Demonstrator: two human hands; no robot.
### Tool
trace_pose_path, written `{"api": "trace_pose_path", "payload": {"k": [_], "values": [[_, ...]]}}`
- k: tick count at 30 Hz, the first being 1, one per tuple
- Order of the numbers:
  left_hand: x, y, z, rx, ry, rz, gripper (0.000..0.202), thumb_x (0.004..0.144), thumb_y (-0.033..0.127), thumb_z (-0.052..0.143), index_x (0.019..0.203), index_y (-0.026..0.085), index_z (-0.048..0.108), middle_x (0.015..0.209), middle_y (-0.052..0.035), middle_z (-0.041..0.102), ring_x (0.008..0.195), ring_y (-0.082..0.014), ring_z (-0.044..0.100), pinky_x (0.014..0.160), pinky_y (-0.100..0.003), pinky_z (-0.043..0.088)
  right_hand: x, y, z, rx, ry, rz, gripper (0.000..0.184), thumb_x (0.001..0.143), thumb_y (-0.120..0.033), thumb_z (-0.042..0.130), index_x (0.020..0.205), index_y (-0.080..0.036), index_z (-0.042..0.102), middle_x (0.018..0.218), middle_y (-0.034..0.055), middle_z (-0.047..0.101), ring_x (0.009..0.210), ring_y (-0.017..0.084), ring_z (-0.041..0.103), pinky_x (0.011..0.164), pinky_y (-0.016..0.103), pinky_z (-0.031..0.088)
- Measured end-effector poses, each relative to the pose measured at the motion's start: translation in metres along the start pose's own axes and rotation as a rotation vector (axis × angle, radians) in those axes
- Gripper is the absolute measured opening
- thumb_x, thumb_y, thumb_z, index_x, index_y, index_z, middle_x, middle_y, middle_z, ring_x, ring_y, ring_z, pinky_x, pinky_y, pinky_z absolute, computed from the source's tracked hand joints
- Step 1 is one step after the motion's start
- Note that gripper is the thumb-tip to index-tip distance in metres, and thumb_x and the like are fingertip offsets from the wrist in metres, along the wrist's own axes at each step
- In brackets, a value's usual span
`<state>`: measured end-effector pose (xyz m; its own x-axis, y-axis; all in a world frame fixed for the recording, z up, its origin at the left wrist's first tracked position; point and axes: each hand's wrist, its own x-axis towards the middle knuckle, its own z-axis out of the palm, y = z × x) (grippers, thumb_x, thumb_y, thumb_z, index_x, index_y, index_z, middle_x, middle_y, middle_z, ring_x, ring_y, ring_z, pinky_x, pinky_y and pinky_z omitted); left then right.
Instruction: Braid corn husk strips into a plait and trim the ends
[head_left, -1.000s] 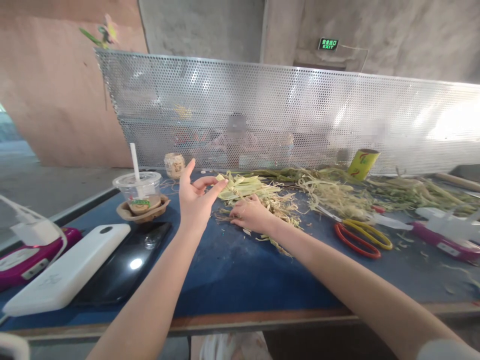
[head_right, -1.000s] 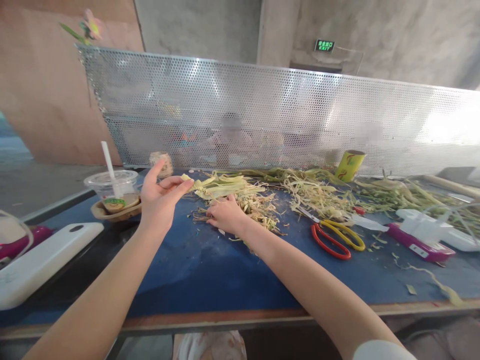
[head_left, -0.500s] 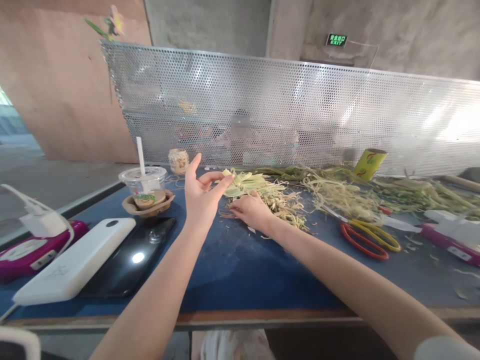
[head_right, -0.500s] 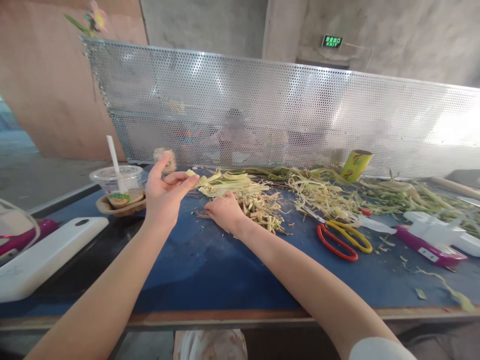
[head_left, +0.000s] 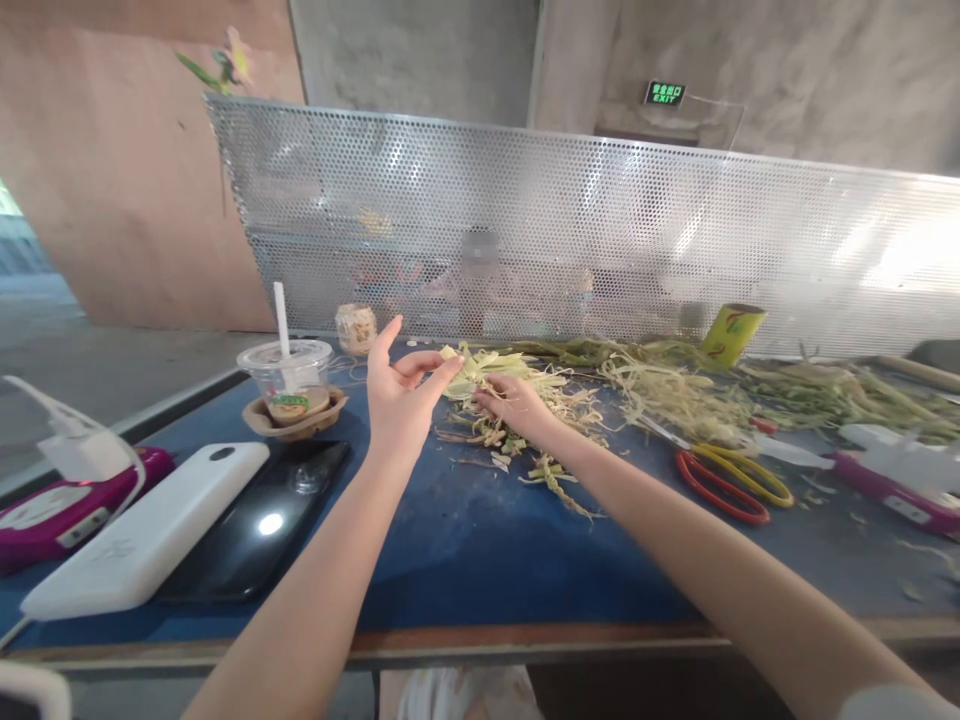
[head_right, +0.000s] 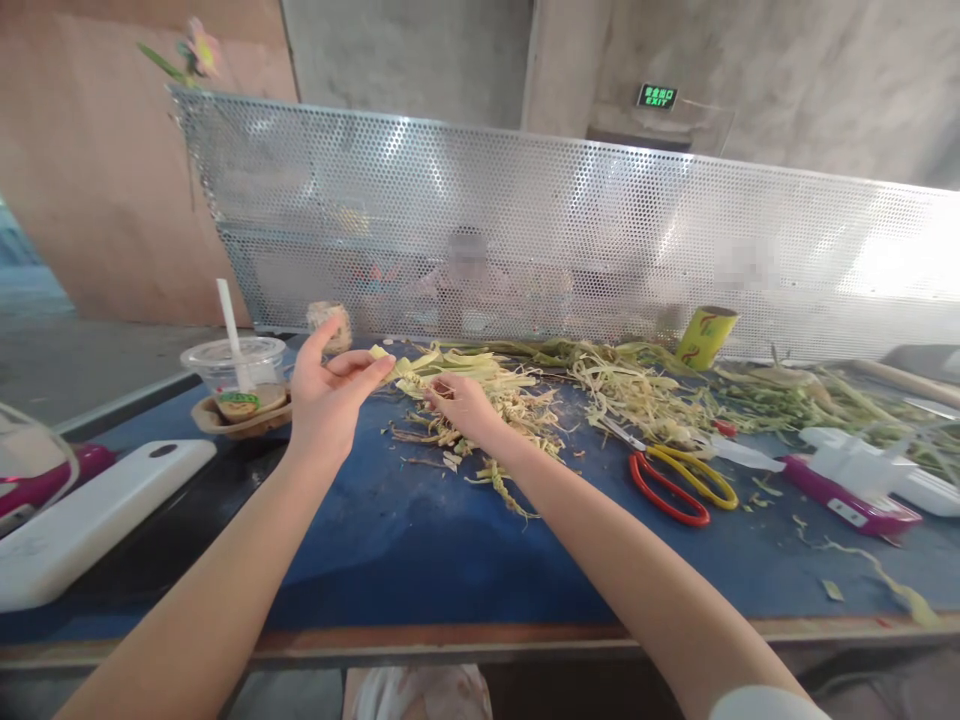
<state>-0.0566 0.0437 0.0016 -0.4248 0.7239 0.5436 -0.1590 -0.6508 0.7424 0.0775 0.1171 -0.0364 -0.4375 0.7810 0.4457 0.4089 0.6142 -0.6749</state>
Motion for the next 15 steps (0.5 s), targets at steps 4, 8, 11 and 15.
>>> {"api": "trace_pose_path", "payload": {"k": [4, 8, 11, 15], "values": [[-0.001, 0.005, -0.002, 0.104, -0.093, 0.0, 0.084, 0.055, 0.014, 0.075, 0.128, 0.015, 0.034, 0.062, 0.0042, 0.065, 0.081, -0.0181, 0.065, 0.089, -0.038, 0.045, -0.001, -0.003, -0.034, -0.005, 0.087, 0.025, 0.01, 0.07, -0.023, 0.058, 0.069, -0.013, 0.062, 0.064, 0.0015, 0.064, 0.06, 0.013, 0.058, 0.061, 0.026, 0.046], [-0.006, 0.008, -0.001, 0.31, -0.267, 0.106, 0.083, 0.058, 0.013, 0.073, 0.13, 0.017, 0.031, 0.059, 0.003, 0.065, 0.1, -0.0209, 0.059, 0.097, -0.042, 0.037, -0.015, -0.022, -0.068, -0.017, 0.193, 0.016, 0.018, 0.073, -0.03, 0.057, 0.077, -0.015, 0.066, 0.075, 0.0055, 0.067, 0.069, 0.016, 0.06, 0.067, 0.03, 0.046], [-0.011, 0.007, 0.001, 0.373, -0.383, 0.199, 0.086, 0.059, 0.014, 0.073, 0.132, 0.018, 0.027, 0.061, 0.0016, 0.066, 0.107, -0.0217, 0.056, 0.098, -0.044, 0.036, -0.026, -0.042, -0.074, -0.017, 0.122, -0.022, 0.017, 0.071, -0.031, 0.06, 0.075, -0.016, 0.068, 0.072, 0.0048, 0.068, 0.065, 0.015, 0.059, 0.065, 0.029, 0.046], [-0.015, 0.0, 0.003, 0.39, -0.468, 0.29, 0.087, 0.061, 0.015, 0.073, 0.134, 0.024, 0.027, 0.07, -0.001, 0.067, 0.1, -0.0248, 0.06, 0.094, -0.047, 0.039, -0.035, -0.062, -0.066, -0.001, -0.003, -0.053, 0.012, 0.071, -0.022, 0.059, 0.071, -0.017, 0.069, 0.069, 0.0026, 0.066, 0.06, 0.012, 0.056, 0.058, 0.026, 0.043]]}}
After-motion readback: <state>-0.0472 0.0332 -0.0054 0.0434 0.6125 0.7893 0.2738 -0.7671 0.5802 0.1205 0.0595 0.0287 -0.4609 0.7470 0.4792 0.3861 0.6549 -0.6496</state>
